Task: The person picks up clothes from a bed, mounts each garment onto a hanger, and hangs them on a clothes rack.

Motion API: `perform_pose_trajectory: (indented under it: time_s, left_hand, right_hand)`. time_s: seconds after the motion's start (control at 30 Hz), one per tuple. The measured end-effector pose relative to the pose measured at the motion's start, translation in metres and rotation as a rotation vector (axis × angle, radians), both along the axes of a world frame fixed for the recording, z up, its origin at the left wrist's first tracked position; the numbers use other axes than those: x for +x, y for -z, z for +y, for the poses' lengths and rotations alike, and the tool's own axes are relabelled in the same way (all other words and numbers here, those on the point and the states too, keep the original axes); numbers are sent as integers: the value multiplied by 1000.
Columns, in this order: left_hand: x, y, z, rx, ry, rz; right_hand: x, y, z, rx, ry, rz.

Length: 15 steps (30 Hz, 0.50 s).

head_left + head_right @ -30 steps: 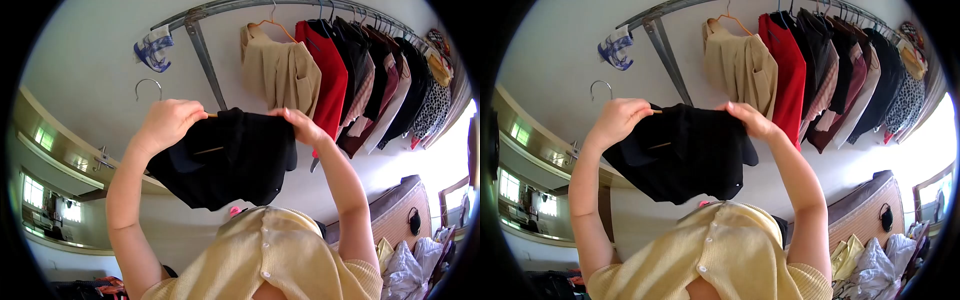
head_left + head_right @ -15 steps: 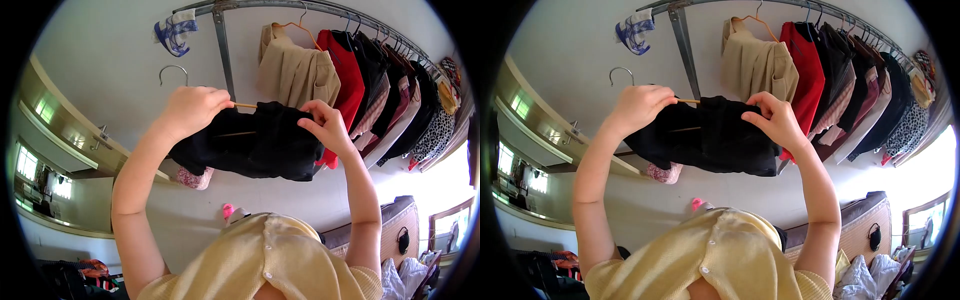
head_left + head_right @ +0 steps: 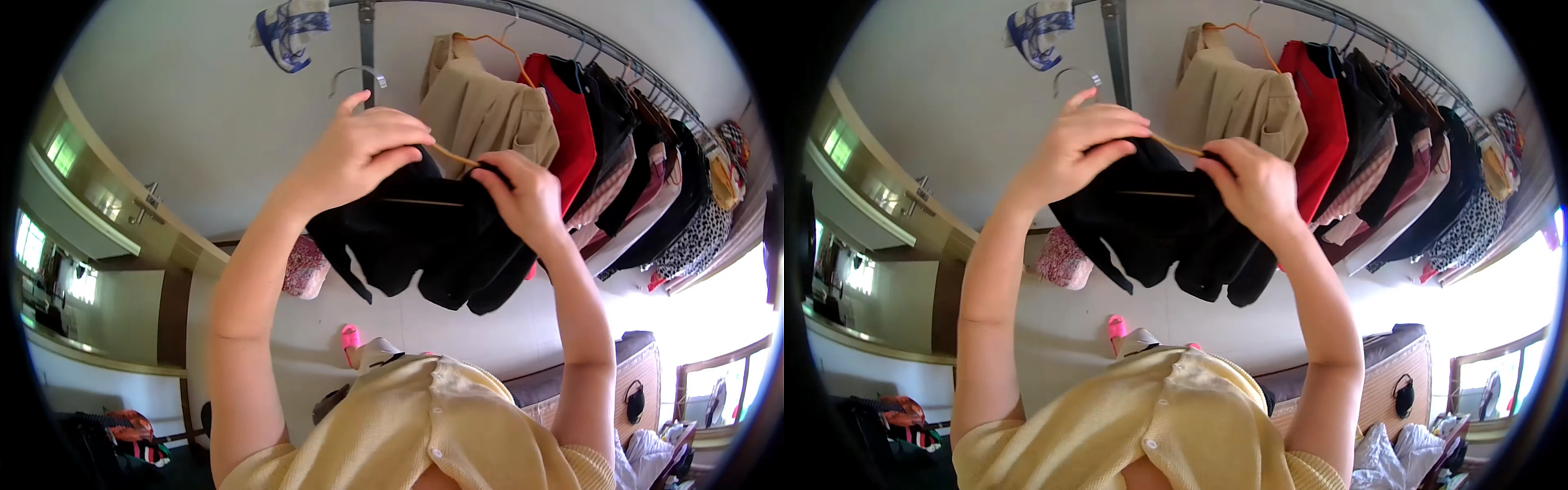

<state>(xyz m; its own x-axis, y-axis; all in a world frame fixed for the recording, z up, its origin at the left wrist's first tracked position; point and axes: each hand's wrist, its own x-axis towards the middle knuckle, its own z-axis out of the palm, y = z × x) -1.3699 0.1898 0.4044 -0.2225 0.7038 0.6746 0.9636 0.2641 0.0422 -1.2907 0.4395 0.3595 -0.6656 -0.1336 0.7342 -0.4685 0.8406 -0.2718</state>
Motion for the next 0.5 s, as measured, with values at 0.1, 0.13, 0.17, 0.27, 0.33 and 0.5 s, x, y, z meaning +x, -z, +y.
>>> perform_pose_trajectory:
  time_s: [0.1,0.13,0.17,0.27,0.33,0.5]
  left_hand:
    - [-2,28,-54,796,150,-717]
    - [-15,56,-64,768,-39,-633]
    - [-27,85,-75,732,-230,-557]
    - [-34,164,-74,548,-410,-786]
    - [-40,187,-73,506,-386,-1039]
    - [-37,148,-92,1166,-255,-1166]
  right_hand:
    - [6,-9,20,-71,36,-6]
    - [7,-8,29,-93,47,-25]
    - [8,-8,37,-110,58,-43]
    - [9,-9,57,-184,35,-65]
    - [10,-7,67,-266,38,-86]
    - [25,-11,80,-358,31,-93]
